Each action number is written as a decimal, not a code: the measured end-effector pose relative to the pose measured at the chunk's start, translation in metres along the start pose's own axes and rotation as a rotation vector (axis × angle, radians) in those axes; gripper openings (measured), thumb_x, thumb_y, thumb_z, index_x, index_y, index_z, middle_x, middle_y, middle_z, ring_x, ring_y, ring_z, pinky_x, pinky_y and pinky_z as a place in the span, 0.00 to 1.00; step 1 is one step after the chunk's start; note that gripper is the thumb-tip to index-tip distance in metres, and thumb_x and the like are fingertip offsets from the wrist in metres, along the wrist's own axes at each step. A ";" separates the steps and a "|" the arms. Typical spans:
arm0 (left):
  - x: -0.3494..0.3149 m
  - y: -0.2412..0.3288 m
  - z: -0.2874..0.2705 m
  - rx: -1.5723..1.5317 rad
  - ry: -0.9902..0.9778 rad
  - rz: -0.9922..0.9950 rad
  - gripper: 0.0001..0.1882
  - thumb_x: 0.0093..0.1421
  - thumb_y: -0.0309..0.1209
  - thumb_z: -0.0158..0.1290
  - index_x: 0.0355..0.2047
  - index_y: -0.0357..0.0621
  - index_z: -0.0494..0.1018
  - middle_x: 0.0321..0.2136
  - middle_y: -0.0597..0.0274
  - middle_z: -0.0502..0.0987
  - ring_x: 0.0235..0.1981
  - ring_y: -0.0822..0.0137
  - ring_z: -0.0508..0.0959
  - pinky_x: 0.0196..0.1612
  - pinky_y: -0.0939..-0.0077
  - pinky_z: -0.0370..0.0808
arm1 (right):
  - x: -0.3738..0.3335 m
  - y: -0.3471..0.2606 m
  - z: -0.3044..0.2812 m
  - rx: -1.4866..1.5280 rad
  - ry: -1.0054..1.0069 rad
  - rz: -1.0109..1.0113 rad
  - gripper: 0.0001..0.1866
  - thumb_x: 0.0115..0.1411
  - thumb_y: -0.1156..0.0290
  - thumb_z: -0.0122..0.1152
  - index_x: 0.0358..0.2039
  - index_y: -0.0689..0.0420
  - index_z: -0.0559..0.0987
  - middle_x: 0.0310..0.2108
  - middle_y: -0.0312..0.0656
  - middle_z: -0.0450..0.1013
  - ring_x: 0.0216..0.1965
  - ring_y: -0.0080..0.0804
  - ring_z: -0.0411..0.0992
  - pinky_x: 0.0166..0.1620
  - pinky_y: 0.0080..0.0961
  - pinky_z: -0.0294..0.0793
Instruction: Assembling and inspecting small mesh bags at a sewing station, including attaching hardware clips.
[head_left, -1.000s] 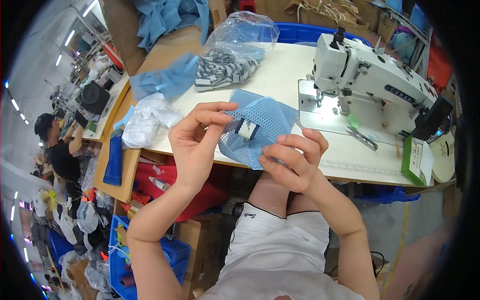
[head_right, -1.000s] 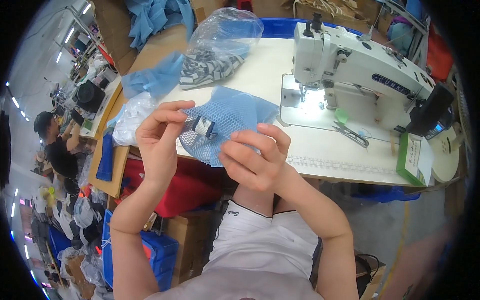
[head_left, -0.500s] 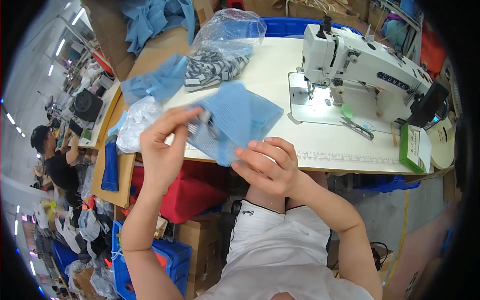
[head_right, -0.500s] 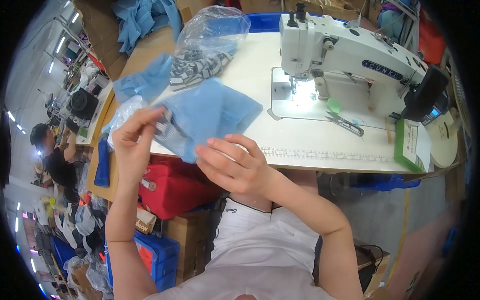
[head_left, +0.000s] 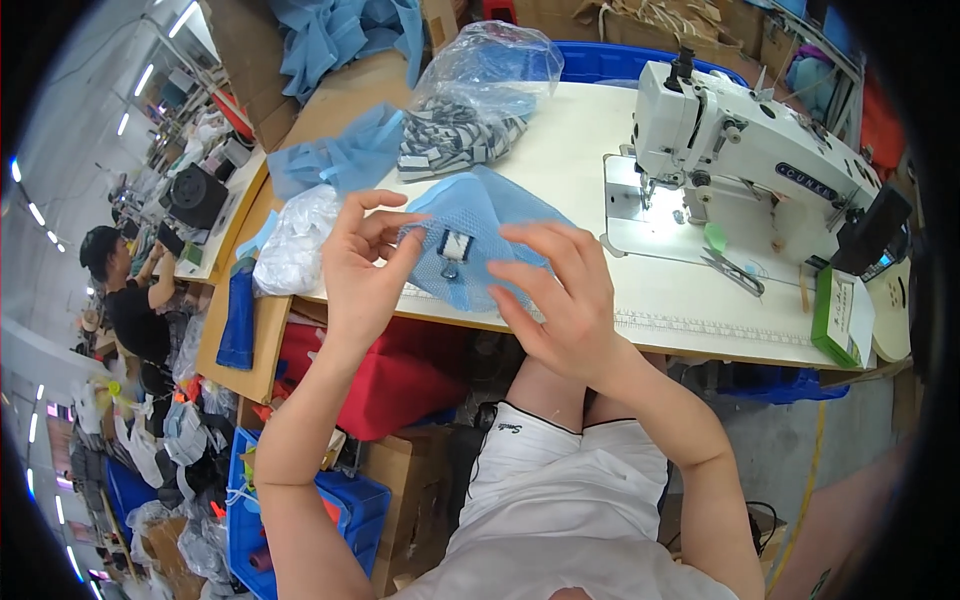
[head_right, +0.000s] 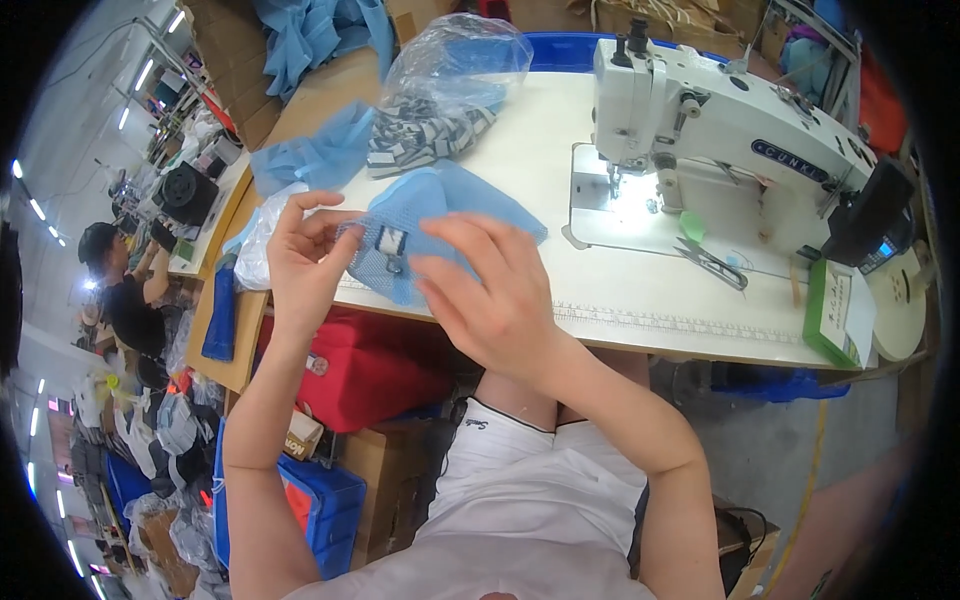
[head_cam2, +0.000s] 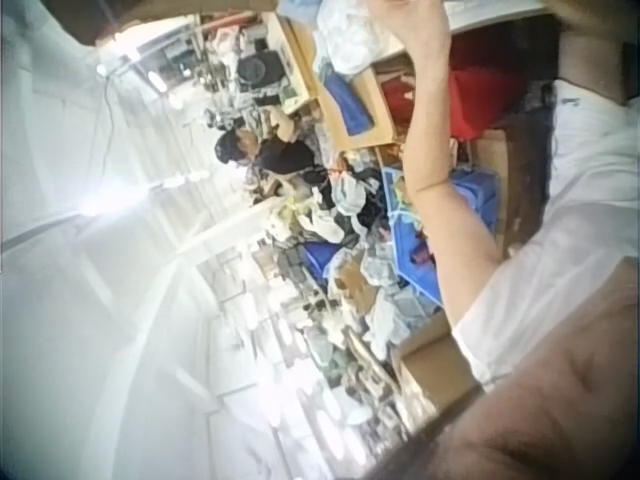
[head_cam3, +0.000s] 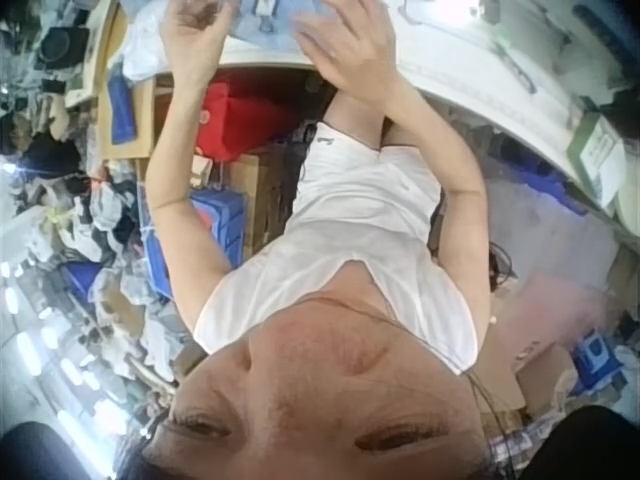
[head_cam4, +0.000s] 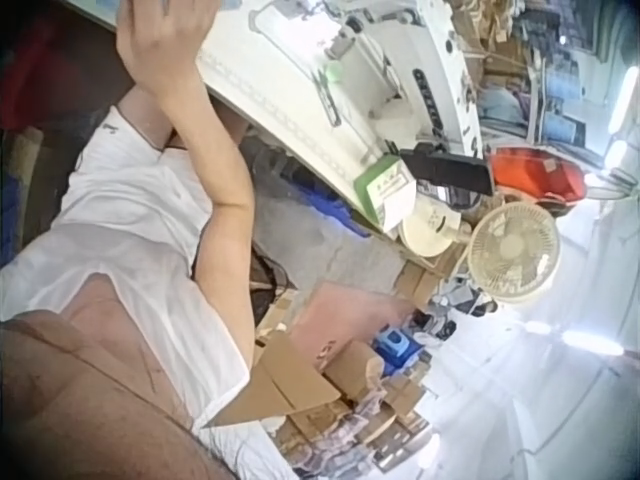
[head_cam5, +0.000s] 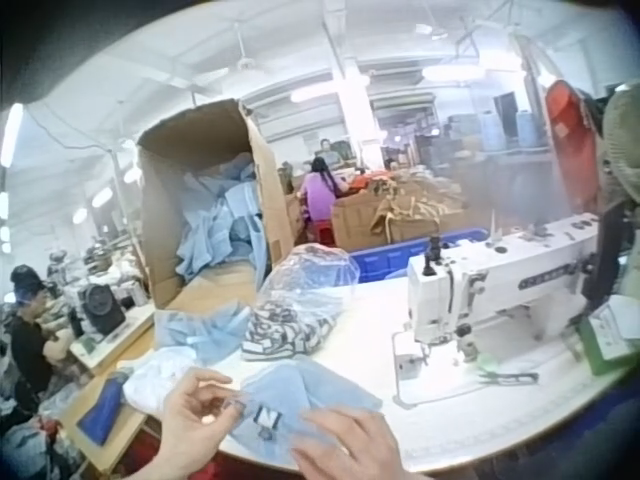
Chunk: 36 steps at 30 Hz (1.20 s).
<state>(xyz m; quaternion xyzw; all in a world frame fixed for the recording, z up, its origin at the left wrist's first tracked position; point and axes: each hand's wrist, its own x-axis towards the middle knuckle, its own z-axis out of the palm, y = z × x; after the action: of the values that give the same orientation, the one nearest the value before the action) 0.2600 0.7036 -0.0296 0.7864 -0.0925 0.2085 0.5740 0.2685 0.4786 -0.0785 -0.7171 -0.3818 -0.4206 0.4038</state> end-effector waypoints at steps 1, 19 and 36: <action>-0.001 0.002 0.005 0.006 -0.033 -0.033 0.16 0.62 0.18 0.59 0.50 0.39 0.75 0.36 0.65 0.83 0.33 0.82 0.78 0.34 0.86 0.71 | 0.003 0.001 0.002 -0.007 -0.001 0.002 0.17 0.48 0.77 0.67 0.42 0.55 0.81 0.52 0.43 0.76 0.52 0.45 0.74 0.51 0.40 0.73; 0.000 0.004 0.005 0.185 -0.232 0.064 0.10 0.62 0.24 0.62 0.44 0.42 0.85 0.35 0.64 0.84 0.33 0.76 0.78 0.36 0.80 0.73 | 0.016 0.025 0.013 0.779 -0.308 0.874 0.15 0.69 0.60 0.62 0.35 0.60 0.80 0.30 0.35 0.74 0.34 0.26 0.70 0.39 0.24 0.69; 0.006 -0.001 0.010 0.162 -0.127 0.076 0.09 0.61 0.22 0.63 0.42 0.39 0.85 0.33 0.63 0.82 0.36 0.74 0.80 0.45 0.79 0.75 | 0.000 0.038 0.014 0.680 -0.099 0.911 0.15 0.71 0.60 0.61 0.40 0.61 0.77 0.34 0.35 0.76 0.36 0.19 0.71 0.40 0.20 0.72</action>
<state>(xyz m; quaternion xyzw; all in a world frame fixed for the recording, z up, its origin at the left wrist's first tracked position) 0.2680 0.6955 -0.0307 0.8378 -0.1410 0.1867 0.4934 0.3065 0.4765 -0.0930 -0.6580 -0.1666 -0.0236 0.7340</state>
